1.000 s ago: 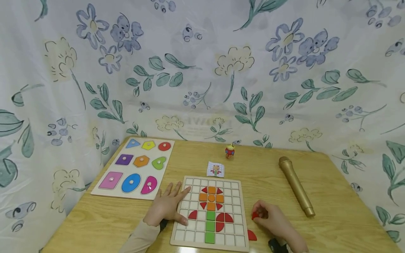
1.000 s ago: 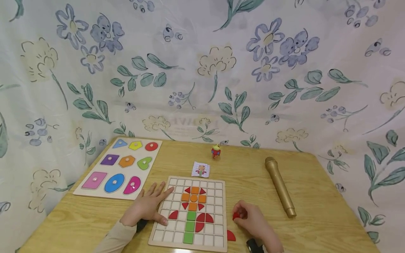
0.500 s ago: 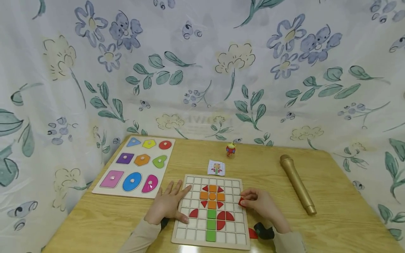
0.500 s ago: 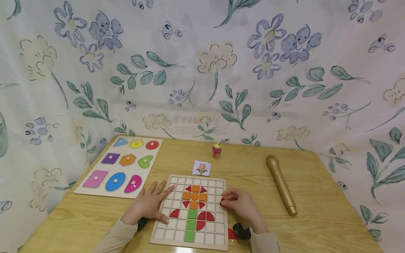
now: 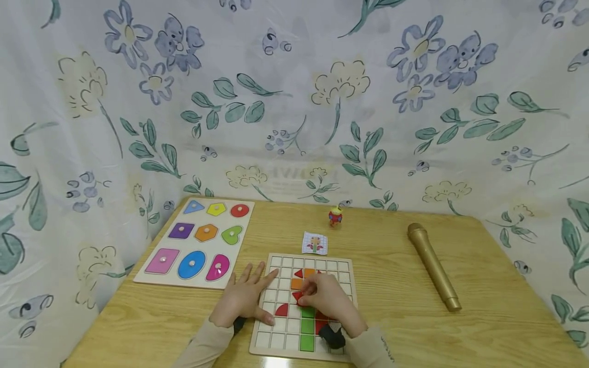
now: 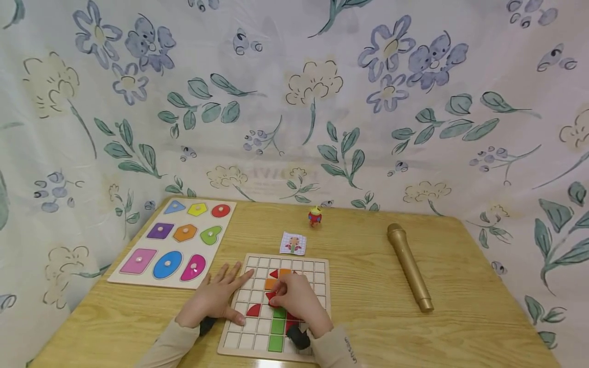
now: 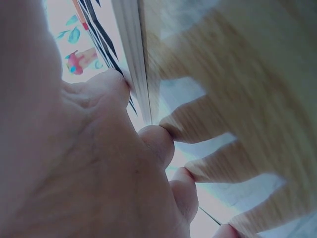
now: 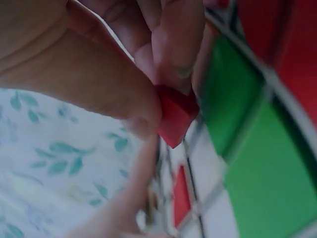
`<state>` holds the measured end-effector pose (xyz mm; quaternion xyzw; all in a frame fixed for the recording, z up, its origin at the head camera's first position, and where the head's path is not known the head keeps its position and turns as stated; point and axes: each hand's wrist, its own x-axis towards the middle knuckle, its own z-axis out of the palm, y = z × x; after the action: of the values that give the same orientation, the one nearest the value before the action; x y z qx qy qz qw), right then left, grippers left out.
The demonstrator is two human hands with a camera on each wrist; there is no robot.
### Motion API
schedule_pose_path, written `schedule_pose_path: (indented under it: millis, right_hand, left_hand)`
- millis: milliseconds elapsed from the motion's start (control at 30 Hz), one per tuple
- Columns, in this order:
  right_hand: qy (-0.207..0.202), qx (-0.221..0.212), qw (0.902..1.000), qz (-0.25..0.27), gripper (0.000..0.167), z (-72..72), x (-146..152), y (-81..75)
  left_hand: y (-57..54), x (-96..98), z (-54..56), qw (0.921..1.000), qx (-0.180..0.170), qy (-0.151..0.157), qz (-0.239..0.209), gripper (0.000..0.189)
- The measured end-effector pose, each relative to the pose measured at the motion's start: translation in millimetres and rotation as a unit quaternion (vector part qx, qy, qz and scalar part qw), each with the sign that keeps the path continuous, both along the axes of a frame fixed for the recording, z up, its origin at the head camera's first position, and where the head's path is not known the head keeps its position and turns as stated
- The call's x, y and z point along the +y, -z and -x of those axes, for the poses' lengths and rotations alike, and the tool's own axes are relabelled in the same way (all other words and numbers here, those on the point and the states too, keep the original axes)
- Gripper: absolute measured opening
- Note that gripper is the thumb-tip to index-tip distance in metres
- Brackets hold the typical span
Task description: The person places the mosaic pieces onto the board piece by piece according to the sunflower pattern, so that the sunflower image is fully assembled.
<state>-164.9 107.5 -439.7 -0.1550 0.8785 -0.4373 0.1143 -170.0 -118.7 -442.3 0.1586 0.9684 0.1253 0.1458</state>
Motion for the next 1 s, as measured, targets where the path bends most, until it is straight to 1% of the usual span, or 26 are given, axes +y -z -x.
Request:
schedule_pose_path:
  millis: [133, 300, 467, 633, 767, 900, 1000]
  right_hand:
    - [-0.019, 0.026, 0.9990, -0.030, 0.011, -5.2, -12.9, 3.7]
    - [-0.023, 0.061, 0.9959, -0.062, 0.014, -9.7, -21.3, 8.2]
    - [-0.022, 0.070, 0.9945, -0.074, 0.016, -10.8, -23.9, 8.9]
    - [-0.020, 0.062, 0.9958, -0.065, 0.016, -11.8, -24.7, 8.2]
    - [-0.025, 0.051, 0.9972, -0.048, 0.014, -11.0, -21.8, 8.1]
    - [-0.042, 0.030, 0.9985, -0.018, 0.008, -6.6, -9.0, 6.3]
    - [-0.045, 0.011, 0.9989, 0.012, 0.010, -3.3, 7.6, 3.9]
  left_hand:
    - [-0.6, 0.0, -0.4, 1.0000, 0.004, 0.002, 0.004, 0.110]
    - [-0.4, 0.2, -0.4, 0.9999, 0.011, 0.004, 0.008, 0.110]
    - [-0.1, -0.4, -0.9, 0.9999, 0.013, 0.002, 0.009, 0.111]
    - [-0.9, -1.5, -2.1, 0.9999, 0.013, 0.000, 0.005, 0.110]
    - [-2.0, -1.7, -2.7, 0.9999, 0.013, -0.001, 0.005, 0.109]
    - [-1.9, -1.6, -2.1, 0.9999, 0.010, -0.001, 0.005, 0.110]
    - [-1.4, -1.7, -1.2, 1.0000, 0.009, -0.001, 0.003, 0.110]
